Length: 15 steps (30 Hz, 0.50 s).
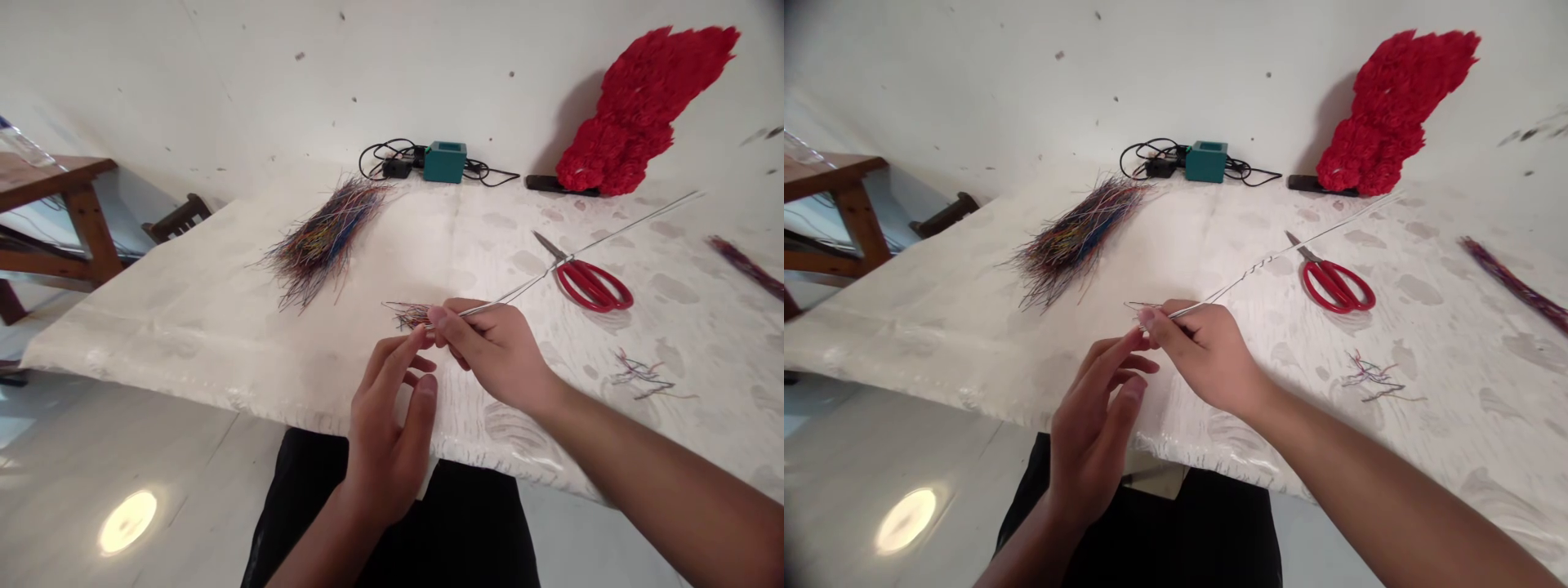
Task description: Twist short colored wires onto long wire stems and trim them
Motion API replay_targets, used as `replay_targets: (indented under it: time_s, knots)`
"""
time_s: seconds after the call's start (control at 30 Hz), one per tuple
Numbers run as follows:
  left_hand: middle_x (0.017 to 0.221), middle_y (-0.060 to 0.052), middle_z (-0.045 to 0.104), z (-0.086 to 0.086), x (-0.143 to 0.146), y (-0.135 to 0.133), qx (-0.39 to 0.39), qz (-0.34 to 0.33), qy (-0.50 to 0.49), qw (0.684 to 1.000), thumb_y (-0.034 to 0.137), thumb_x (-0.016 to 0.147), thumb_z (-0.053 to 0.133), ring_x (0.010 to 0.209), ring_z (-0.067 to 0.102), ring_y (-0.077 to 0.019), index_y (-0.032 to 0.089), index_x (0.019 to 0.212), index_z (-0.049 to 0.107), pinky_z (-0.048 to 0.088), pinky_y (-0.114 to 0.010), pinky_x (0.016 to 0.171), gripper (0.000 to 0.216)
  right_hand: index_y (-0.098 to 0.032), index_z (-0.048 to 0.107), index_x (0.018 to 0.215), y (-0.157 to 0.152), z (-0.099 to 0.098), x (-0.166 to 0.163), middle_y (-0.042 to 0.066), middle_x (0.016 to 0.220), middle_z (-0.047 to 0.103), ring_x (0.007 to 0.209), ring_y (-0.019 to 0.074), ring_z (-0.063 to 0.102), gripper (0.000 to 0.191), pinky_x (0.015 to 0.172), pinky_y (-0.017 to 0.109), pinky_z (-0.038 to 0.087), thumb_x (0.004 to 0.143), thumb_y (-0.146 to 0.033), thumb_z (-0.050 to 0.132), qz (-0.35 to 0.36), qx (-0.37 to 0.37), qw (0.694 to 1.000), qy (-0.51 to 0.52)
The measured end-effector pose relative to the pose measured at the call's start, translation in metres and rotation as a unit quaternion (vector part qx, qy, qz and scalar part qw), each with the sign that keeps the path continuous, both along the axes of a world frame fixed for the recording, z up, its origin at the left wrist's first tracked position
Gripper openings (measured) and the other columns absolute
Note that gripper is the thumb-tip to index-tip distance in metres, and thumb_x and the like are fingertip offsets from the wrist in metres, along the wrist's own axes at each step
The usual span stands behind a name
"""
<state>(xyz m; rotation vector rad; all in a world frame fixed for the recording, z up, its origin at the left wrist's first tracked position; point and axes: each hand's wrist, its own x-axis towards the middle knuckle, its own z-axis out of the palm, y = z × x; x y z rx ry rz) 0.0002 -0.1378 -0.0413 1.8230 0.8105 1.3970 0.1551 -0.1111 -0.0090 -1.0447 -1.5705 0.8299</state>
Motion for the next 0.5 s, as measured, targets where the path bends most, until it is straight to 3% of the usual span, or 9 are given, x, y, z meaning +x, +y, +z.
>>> replay_targets:
  time_s: [0.23, 0.5]
  knots:
    - [0.123, -0.009, 0.059, -0.0001, 0.002, -0.0019, 0.009, 0.027, 0.008, 1.0, 0.011, 0.095, 0.048, 0.098, 0.063, -0.0155, 0.019, 0.134, 0.054, 0.055, -0.031, 0.078, 0.04, -0.017, 0.059, 0.06, -0.0011, 0.0019, -0.0014, -0.003, 0.06, 0.052, 0.054, 0.007, 0.047, 0.042, 0.052, 0.024, 0.036, 0.098, -0.034, 0.052, -0.003, -0.006, 1.0, -0.011]
    - [0.13, -0.012, 0.052, -0.0045, 0.007, -0.0041, 0.029, 0.031, 0.064, 0.997, 0.013, 0.093, 0.049, 0.102, 0.061, -0.0184, 0.021, 0.145, 0.041, 0.056, -0.035, 0.079, 0.054, -0.017, 0.061, 0.06, -0.0001, 0.0002, -0.002, -0.002, 0.059, 0.053, 0.053, 0.0085, 0.047, 0.045, 0.052, 0.025, 0.037, 0.097, -0.041, 0.053, -0.037, -0.032, 0.999, -0.001]
